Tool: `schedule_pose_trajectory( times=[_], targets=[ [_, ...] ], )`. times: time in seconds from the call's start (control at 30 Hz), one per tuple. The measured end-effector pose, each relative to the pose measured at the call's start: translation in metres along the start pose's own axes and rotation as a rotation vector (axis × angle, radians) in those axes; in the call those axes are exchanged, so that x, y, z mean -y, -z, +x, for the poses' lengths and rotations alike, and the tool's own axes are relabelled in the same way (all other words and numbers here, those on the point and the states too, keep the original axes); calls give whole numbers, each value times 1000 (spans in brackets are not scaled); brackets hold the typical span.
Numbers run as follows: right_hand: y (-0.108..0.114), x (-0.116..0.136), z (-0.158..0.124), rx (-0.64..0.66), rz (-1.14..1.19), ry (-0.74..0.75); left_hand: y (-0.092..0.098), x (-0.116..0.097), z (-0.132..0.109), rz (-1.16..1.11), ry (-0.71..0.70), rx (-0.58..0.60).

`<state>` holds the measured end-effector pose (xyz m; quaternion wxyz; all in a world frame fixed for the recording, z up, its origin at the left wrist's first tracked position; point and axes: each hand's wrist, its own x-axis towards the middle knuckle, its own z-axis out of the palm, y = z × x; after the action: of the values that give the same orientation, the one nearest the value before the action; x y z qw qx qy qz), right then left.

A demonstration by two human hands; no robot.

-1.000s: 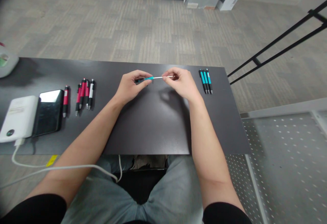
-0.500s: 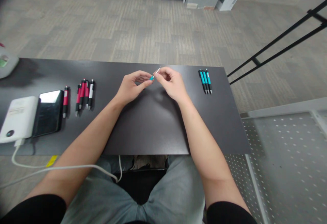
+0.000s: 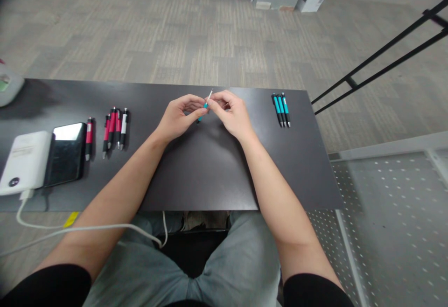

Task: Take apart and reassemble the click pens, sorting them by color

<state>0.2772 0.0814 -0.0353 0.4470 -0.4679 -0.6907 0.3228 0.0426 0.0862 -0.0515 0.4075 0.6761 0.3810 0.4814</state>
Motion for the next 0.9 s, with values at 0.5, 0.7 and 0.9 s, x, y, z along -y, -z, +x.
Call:
schedule_pose_trajectory(
  times=[0.5,0.7,0.9],
  targets=[
    [-14,1,-7,125,-534,-78,12,-3,3,124,26,-118],
    [-9,-16,2,2,-142,-166,12,-5,0,190,70,-86],
    [7,-35,15,-301,231,-126,10,-8,-1,220,63,-22]
  ],
)
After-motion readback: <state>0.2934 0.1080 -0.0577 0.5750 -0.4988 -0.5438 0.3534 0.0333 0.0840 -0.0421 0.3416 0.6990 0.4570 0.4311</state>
